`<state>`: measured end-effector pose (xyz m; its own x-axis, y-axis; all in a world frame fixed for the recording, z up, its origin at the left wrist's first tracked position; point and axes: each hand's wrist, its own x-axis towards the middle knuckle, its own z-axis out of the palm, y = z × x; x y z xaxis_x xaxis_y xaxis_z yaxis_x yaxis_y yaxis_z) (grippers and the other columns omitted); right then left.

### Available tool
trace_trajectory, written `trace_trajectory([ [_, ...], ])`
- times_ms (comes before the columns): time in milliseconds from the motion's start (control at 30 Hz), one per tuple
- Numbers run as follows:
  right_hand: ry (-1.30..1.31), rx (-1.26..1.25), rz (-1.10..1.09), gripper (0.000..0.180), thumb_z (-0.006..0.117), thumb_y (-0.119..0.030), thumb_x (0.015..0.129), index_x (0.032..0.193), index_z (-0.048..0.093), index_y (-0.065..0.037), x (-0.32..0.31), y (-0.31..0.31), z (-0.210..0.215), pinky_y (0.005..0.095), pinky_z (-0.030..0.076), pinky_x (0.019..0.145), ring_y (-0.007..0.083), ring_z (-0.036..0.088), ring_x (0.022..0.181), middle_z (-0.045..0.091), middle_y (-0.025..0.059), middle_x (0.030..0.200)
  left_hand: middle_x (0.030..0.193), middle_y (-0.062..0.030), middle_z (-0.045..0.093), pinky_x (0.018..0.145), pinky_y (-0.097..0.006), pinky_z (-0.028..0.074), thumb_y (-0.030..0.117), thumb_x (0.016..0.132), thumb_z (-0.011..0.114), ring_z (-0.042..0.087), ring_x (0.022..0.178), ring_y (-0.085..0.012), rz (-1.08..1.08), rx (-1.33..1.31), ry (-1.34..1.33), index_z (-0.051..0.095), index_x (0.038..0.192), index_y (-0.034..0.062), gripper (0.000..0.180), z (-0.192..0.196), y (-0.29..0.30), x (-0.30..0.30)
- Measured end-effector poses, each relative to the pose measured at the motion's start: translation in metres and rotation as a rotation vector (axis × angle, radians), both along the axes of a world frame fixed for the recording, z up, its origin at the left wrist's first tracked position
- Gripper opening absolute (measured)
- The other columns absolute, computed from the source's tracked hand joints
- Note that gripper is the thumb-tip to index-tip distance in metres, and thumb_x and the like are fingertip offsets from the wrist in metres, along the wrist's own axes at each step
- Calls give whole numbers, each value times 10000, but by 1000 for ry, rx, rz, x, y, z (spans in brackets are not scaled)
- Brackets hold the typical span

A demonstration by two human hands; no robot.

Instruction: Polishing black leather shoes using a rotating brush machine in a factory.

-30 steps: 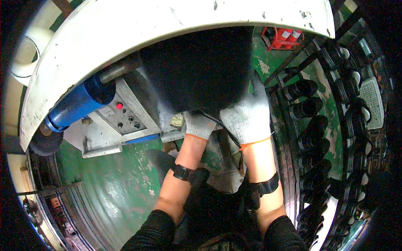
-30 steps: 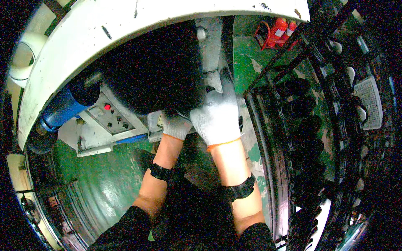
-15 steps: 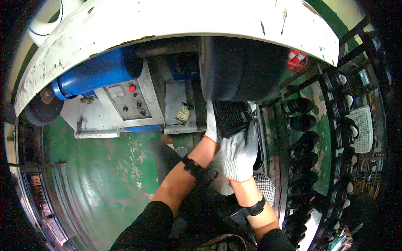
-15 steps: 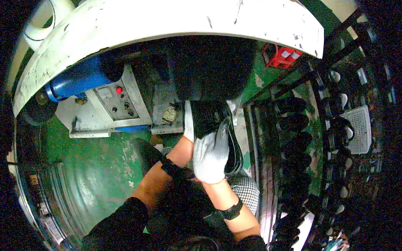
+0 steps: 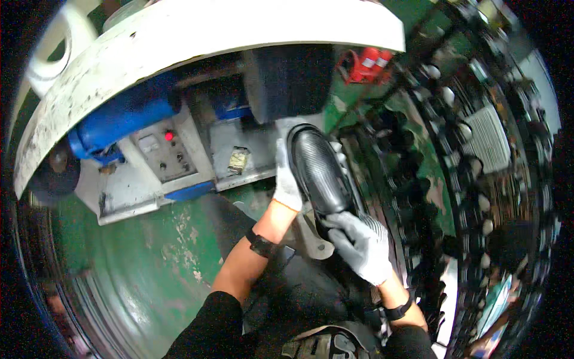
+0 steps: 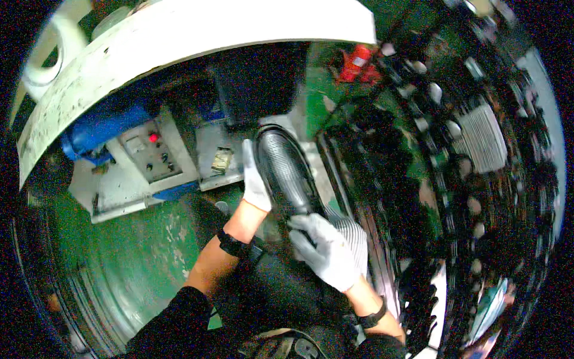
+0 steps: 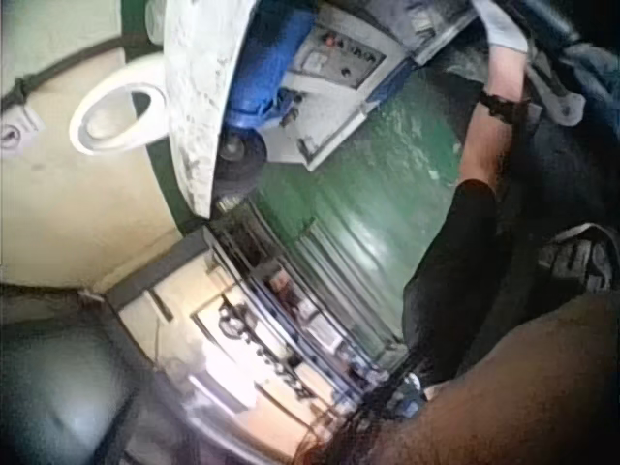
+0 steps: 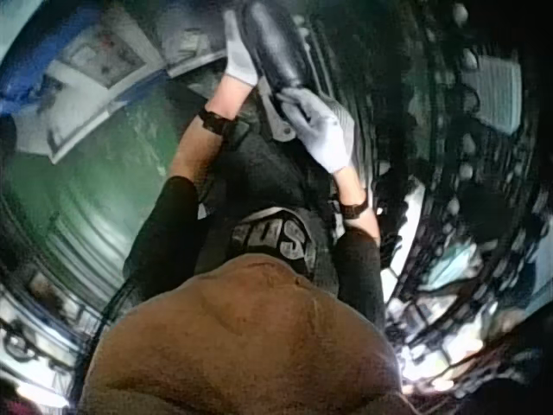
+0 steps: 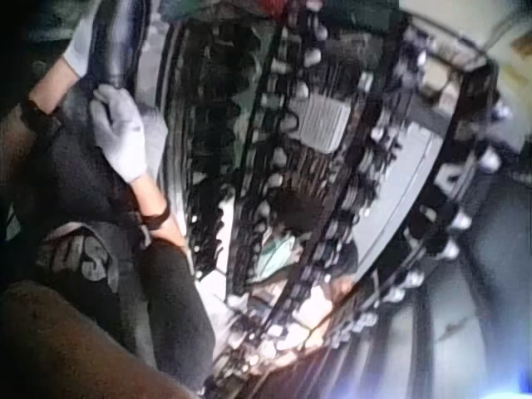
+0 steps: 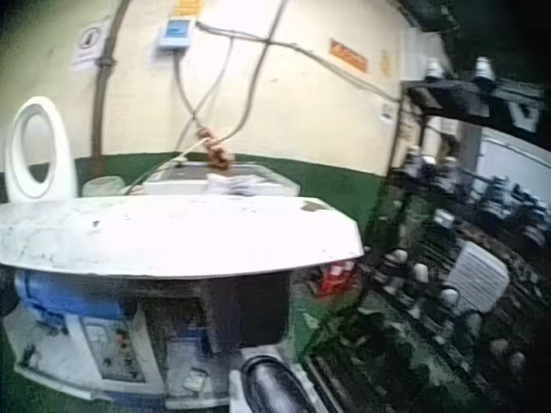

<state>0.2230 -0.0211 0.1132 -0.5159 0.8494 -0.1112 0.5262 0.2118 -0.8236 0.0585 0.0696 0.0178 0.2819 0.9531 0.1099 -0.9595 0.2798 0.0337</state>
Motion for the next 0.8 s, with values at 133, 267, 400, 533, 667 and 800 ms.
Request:
trace_trajectory([
  [133,-470,795,174,400,630,-285,781,1130,572,-97,48,-14,14,401,458,736,322,550,805,580,120,921,1183,-210,547,923,-478,455,797,757,354,549,1044,-365,99,-7,103,467,1216,-37,959,11,-13,23],
  [267,-211,569,94,225,653,-272,794,877,625,-65,100,-58,21,432,402,821,324,513,934,596,147,910,1293,-226,476,987,-521,403,726,804,403,485,1149,-422,-34,-7,188,443,1306,97,806,35,-40,71],
  [400,1,497,-423,203,733,-209,767,830,634,-44,158,-121,36,324,468,664,237,581,729,600,96,799,1337,-186,458,1006,-499,378,534,934,375,389,1260,-338,-40,65,600,428,1326,44,629,-3,-25,116],
  [533,52,-5,-839,186,635,-213,867,838,629,-29,242,-214,53,276,453,699,97,561,765,604,43,786,1364,-107,461,906,-375,449,399,972,386,498,1156,-237,-285,194,1019,408,1365,72,511,-10,-36,132],
  [667,-10,-108,-1280,127,631,-153,830,883,671,-44,315,-342,31,279,479,759,159,618,781,653,51,857,1182,-60,580,667,-295,484,330,951,442,604,822,-157,-365,100,1316,438,1351,114,454,-43,-30,109],
  [800,-635,-70,-1549,232,498,-185,868,982,694,-133,405,-473,-24,356,505,745,315,642,850,664,148,938,887,-46,620,475,-270,442,212,888,524,555,578,-117,-389,393,1873,413,1357,73,502,-87,-34,84],
])
